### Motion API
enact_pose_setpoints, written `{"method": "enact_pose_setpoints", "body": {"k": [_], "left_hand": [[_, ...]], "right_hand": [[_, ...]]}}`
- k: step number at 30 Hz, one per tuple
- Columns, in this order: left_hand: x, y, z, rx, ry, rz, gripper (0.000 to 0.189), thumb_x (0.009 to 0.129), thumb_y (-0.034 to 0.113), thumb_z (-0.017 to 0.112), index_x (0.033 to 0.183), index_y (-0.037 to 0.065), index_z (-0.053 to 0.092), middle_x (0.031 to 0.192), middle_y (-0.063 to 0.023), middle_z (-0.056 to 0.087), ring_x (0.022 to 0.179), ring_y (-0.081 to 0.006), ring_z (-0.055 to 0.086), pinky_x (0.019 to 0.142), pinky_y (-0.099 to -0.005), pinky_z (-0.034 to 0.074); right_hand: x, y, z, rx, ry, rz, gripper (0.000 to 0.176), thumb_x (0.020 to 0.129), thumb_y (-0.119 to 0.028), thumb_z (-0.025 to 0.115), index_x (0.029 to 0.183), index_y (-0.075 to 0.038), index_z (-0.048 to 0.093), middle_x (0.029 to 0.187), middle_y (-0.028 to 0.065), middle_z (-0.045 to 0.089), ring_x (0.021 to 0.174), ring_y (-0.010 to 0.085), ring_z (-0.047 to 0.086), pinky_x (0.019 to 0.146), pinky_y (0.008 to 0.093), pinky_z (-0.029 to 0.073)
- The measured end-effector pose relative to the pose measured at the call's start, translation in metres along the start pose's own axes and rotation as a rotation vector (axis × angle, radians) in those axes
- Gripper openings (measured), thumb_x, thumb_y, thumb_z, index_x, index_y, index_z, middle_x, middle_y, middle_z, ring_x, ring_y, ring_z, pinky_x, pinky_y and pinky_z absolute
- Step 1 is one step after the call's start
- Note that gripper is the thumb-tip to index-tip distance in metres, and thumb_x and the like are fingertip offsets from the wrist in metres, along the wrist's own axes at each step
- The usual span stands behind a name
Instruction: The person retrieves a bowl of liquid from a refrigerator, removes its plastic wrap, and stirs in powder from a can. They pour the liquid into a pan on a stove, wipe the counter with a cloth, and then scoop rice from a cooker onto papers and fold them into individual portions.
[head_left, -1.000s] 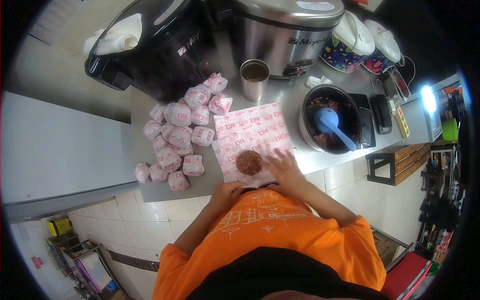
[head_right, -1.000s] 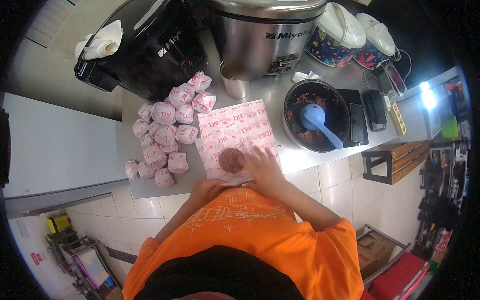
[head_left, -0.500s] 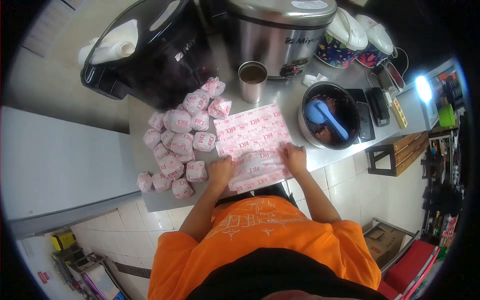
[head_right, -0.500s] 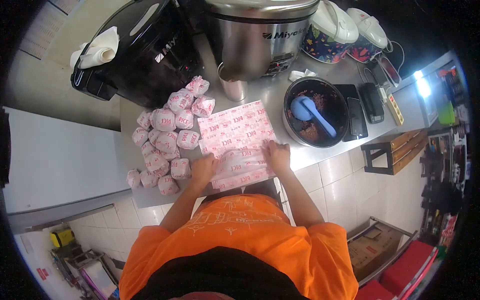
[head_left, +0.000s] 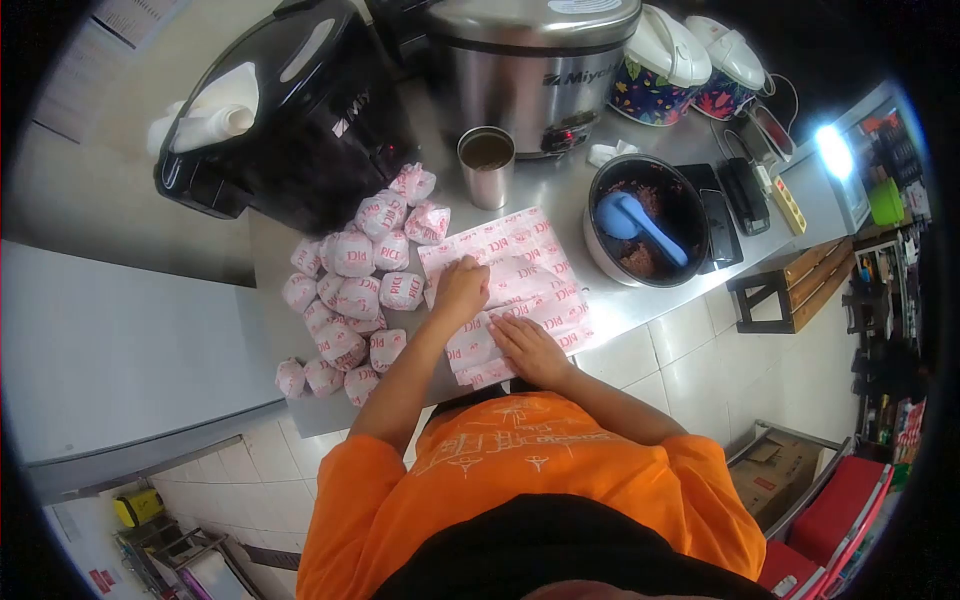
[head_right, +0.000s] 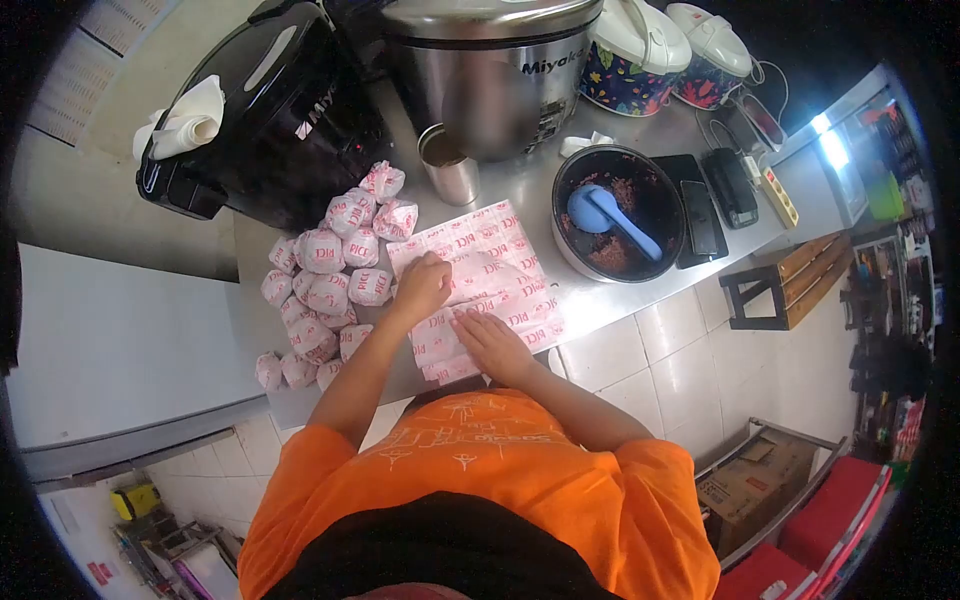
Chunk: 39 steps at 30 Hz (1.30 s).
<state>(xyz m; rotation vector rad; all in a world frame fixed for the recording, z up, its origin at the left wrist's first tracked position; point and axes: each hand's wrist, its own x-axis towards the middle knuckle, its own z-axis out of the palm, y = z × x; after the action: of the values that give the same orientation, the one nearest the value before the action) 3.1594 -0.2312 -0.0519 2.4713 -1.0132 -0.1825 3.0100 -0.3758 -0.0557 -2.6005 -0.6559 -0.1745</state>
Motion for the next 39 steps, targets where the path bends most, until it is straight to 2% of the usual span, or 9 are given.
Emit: {"method": "enact_pose_setpoints", "body": {"k": [7, 9, 15, 22, 26, 29, 32, 34, 39], "left_hand": [[-0.003, 0.0, 0.005, 0.181, 0.138, -0.255, 0.034, 0.069, 0.014, 0.064, 0.099, 0.006, 0.05, 0.084, -0.0156, 0.057, 0.087, -0.0321, 0.054, 0.077, -0.0423, 0.043], [0.004, -0.004, 0.01, 0.096, -0.196, -0.45, 0.034, 0.071, 0.019, 0.065, 0.1, 0.006, 0.053, 0.093, -0.013, 0.059, 0.091, -0.0303, 0.056, 0.078, -0.0401, 0.044], [-0.016, 0.024, -0.02, -0.085, 0.054, 0.1, 0.013, 0.076, 0.011, 0.055, 0.085, 0.001, 0.056, 0.089, -0.0129, 0.059, 0.079, -0.0331, 0.059, 0.069, -0.0433, 0.046], [-0.087, 0.06, 0.023, -0.032, -0.048, -0.098, 0.023, 0.074, 0.003, 0.055, 0.096, 0.0, 0.058, 0.101, -0.0128, 0.059, 0.091, -0.0275, 0.059, 0.076, -0.0373, 0.049], [-0.107, 0.08, 0.027, -0.041, 0.192, -0.048, 0.032, 0.073, 0.003, 0.055, 0.105, 0.0, 0.057, 0.114, -0.0164, 0.055, 0.104, -0.0274, 0.055, 0.086, -0.0349, 0.047], [-0.11, 0.083, 0.031, 0.03, 0.235, -0.024, 0.035, 0.073, 0.004, 0.053, 0.108, -0.002, 0.055, 0.12, -0.0169, 0.051, 0.11, -0.0288, 0.051, 0.091, -0.0354, 0.044], [-0.111, 0.085, 0.044, 0.082, 0.275, -0.038, 0.04, 0.073, 0.008, 0.052, 0.112, -0.001, 0.052, 0.117, -0.0146, 0.052, 0.108, -0.0306, 0.05, 0.09, -0.0426, 0.041], [-0.114, 0.083, 0.05, 0.089, 0.274, -0.088, 0.042, 0.072, 0.009, 0.054, 0.113, -0.001, 0.051, 0.115, -0.0145, 0.052, 0.108, -0.0312, 0.049, 0.09, -0.0424, 0.041], [-0.136, 0.076, 0.054, -0.195, 0.379, -0.327, 0.044, 0.07, 0.005, 0.059, 0.113, -0.002, 0.05, 0.108, -0.0154, 0.052, 0.099, -0.0327, 0.051, 0.09, -0.0416, 0.041]], "right_hand": [[-0.003, 0.006, 0.005, 0.092, 0.066, -0.049, 0.053, 0.072, -0.006, 0.053, 0.124, -0.002, 0.043, 0.123, 0.0144, 0.045, 0.117, 0.0288, 0.041, 0.099, 0.0398, 0.034], [-0.005, 0.006, 0.006, 0.086, 0.071, -0.043, 0.054, 0.071, -0.005, 0.053, 0.124, -0.003, 0.043, 0.123, 0.0145, 0.045, 0.118, 0.029, 0.041, 0.099, 0.0404, 0.033], [-0.003, 0.009, 0.002, 0.031, 0.028, -0.008, 0.056, 0.069, -0.005, 0.055, 0.124, -0.004, 0.044, 0.125, 0.0148, 0.044, 0.118, 0.03, 0.041, 0.099, 0.0426, 0.032], [-0.008, 0.039, 0.004, 0.318, -0.168, 0.172, 0.03, 0.074, -0.021, 0.061, 0.095, 0.0, 0.056, 0.082, 0.02, 0.059, 0.08, 0.0368, 0.056, 0.071, 0.042, 0.044], [-0.031, 0.072, -0.004, -0.003, -0.403, 0.415, 0.034, 0.078, -0.037, 0.058, 0.073, -0.004, 0.065, 0.086, 0.0201, 0.06, 0.089, 0.0338, 0.055, 0.091, 0.0537, 0.031], [-0.034, 0.073, -0.039, -0.044, 0.274, 0.342, 0.058, 0.073, -0.021, 0.058, 0.124, 0.0, 0.04, 0.125, 0.0239, 0.04, 0.12, 0.0389, 0.033, 0.102, 0.0522, 0.022], [-0.018, 0.042, -0.046, 0.025, 0.184, 0.278, 0.054, 0.074, -0.016, 0.057, 0.123, 0.0, 0.042, 0.127, 0.0213, 0.04, 0.122, 0.0362, 0.035, 0.101, 0.0516, 0.024], [-0.009, 0.026, -0.033, 0.145, -0.073, -0.172, 0.052, 0.075, -0.011, 0.056, 0.124, -0.002, 0.042, 0.127, 0.0191, 0.041, 0.119, 0.0339, 0.039, 0.1, 0.0499, 0.028], [-0.025, 0.065, -0.001, 0.115, -0.011, 0.001, 0.042, 0.072, -0.01, 0.059, 0.113, -0.008, 0.052, 0.116, 0.0091, 0.052, 0.115, 0.0263, 0.045, 0.098, 0.0467, 0.033]]}}
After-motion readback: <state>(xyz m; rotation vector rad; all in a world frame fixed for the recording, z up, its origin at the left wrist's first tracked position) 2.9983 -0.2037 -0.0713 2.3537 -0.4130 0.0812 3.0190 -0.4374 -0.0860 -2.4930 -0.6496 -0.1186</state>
